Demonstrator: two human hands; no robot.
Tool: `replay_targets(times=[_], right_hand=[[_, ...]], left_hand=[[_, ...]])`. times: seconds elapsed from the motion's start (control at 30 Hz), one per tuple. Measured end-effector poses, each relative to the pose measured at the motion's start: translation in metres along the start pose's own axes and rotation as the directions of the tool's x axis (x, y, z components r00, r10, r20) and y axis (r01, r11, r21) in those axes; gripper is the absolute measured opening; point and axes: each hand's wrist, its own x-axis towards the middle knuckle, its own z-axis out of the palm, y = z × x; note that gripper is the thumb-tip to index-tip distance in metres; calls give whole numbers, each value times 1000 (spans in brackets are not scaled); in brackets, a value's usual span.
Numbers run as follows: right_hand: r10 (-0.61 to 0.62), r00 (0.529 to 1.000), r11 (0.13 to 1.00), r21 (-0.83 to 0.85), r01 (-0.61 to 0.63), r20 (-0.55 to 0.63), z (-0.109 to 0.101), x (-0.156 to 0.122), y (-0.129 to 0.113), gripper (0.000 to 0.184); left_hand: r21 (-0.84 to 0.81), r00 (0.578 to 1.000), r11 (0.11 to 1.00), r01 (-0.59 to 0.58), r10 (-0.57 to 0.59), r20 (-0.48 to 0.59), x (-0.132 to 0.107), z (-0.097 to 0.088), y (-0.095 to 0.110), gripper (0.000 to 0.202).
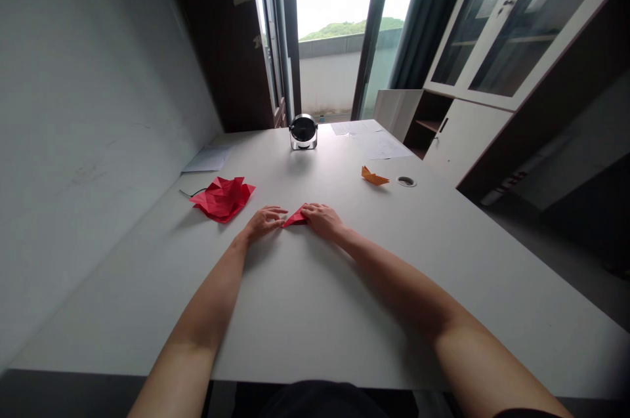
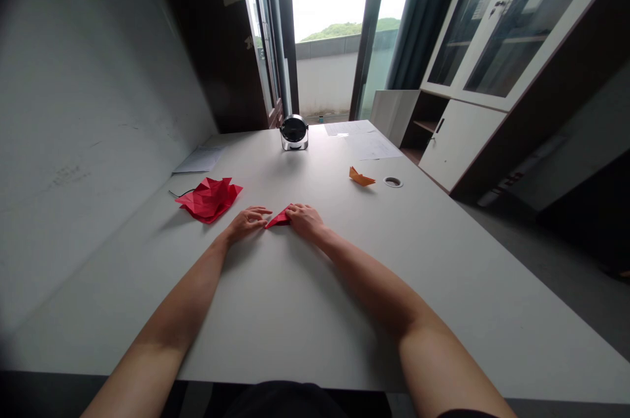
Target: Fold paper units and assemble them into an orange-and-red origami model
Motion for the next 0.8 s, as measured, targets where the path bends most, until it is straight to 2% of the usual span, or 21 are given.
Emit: replay_targets(times=[0.13, 0.23, 0.47, 0.57, 0.67, 0.8], right_hand=[[13, 1000, 1000, -13, -13, 26, -1, 0, -2, 28], [37, 999, 998, -59, -35, 25, -2, 0, -3, 28], [104, 995, 986, -133, -102, 4, -7, 0, -3, 28], [118, 992, 982, -145, -123, -42, -9, 0, -1, 26], [137, 982, 977, -143, -155, -132, -11, -1, -1, 24], [136, 968, 984, -82, -156, -212, -9, -2, -5, 28]], left_hand=[[-83, 999, 996, 33, -31, 26, -1, -1, 4, 36], [-115, 996, 990, 76, -81, -34, -2, 1, 5, 32], [-21, 985, 995, 102, -104, -136, -1, 14, 6, 22], [44, 979, 992, 117, -108, -174, 3, 22, 13, 19], [87, 966, 983, 159, -137, -218, 7, 32, 24, 24], [10, 938, 970, 244, -233, -258, 12, 45, 35, 41]])
